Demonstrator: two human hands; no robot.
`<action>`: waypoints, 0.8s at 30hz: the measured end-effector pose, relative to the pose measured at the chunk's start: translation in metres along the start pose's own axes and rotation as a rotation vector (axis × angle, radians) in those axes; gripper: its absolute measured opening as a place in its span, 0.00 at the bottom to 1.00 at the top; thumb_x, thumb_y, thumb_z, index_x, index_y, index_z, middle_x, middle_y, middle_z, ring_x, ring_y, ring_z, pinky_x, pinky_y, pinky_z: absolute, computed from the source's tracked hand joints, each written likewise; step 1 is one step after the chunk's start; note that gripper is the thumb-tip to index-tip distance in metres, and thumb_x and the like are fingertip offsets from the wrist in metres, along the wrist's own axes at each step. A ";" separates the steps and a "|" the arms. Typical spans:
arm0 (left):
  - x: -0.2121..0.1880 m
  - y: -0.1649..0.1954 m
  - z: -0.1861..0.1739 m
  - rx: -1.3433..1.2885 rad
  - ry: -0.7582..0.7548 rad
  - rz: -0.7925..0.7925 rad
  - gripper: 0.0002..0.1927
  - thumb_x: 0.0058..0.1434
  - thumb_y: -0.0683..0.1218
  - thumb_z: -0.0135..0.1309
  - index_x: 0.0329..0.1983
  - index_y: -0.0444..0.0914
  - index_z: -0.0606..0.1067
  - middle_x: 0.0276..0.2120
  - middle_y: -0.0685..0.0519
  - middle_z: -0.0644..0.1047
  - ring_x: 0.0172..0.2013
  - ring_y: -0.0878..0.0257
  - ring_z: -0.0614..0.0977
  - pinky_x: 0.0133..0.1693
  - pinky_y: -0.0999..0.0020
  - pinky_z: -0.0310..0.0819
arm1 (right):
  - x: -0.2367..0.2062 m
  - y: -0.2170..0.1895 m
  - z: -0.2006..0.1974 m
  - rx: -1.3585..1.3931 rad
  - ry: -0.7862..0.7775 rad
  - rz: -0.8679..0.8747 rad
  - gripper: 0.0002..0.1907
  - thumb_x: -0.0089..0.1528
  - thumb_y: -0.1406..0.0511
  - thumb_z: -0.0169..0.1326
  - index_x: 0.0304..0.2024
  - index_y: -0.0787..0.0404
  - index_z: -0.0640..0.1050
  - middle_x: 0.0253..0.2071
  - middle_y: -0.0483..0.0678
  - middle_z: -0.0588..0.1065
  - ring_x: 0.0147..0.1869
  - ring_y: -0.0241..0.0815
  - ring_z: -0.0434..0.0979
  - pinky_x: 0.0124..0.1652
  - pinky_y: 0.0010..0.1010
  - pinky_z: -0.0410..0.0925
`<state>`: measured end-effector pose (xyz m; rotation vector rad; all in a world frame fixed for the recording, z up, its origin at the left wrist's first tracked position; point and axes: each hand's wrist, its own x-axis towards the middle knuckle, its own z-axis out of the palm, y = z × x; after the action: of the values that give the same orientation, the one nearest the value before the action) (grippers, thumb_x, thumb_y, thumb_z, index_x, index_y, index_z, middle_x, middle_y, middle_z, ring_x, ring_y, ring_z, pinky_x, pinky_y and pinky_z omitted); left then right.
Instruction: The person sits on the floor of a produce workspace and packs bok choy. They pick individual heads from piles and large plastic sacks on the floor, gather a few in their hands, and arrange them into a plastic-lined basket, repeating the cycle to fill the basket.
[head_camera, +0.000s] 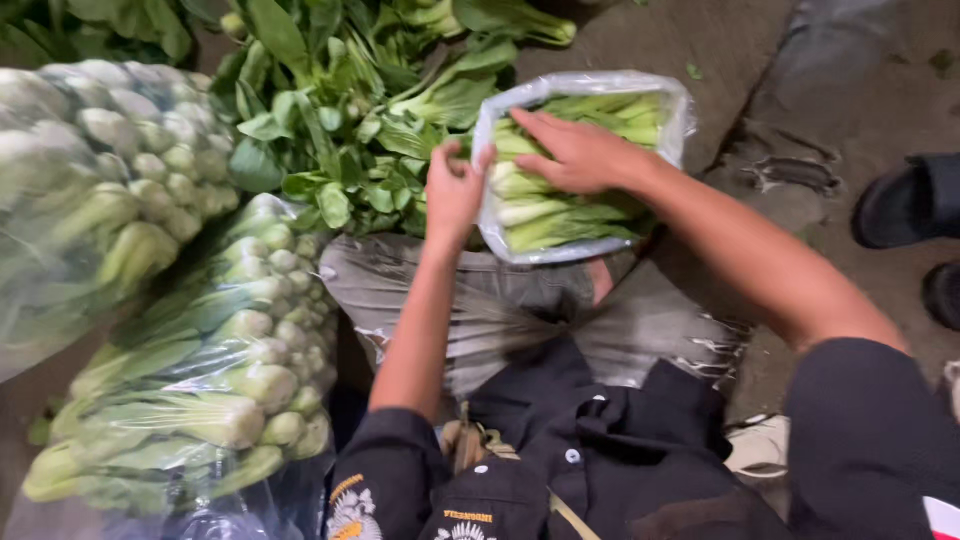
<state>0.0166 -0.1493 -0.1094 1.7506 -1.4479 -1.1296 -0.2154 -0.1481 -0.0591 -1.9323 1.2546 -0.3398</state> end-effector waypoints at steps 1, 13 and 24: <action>0.012 0.004 0.005 -0.081 -0.068 0.044 0.31 0.61 0.57 0.63 0.56 0.30 0.72 0.35 0.44 0.82 0.36 0.58 0.82 0.40 0.65 0.78 | 0.006 -0.001 0.001 -0.059 0.019 -0.002 0.36 0.67 0.52 0.52 0.72 0.61 0.59 0.64 0.62 0.68 0.61 0.64 0.70 0.55 0.49 0.65; 0.039 0.047 0.009 0.245 0.082 0.373 0.09 0.61 0.45 0.55 0.41 0.36 0.81 0.33 0.38 0.81 0.37 0.40 0.82 0.38 0.50 0.74 | 0.014 0.012 0.018 -0.367 0.264 -0.456 0.19 0.72 0.57 0.53 0.62 0.56 0.75 0.58 0.47 0.75 0.59 0.47 0.74 0.56 0.45 0.63; 0.015 0.054 0.017 -0.009 0.116 0.429 0.12 0.62 0.43 0.53 0.47 0.38 0.80 0.36 0.39 0.82 0.39 0.43 0.83 0.39 0.54 0.78 | 0.005 0.017 0.033 -0.392 0.119 -0.350 0.12 0.68 0.60 0.54 0.53 0.50 0.80 0.56 0.44 0.76 0.60 0.48 0.74 0.56 0.46 0.65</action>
<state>-0.0229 -0.1753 -0.0747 1.3807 -1.6395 -0.7937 -0.2042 -0.1402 -0.0937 -2.5096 1.1142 -0.4140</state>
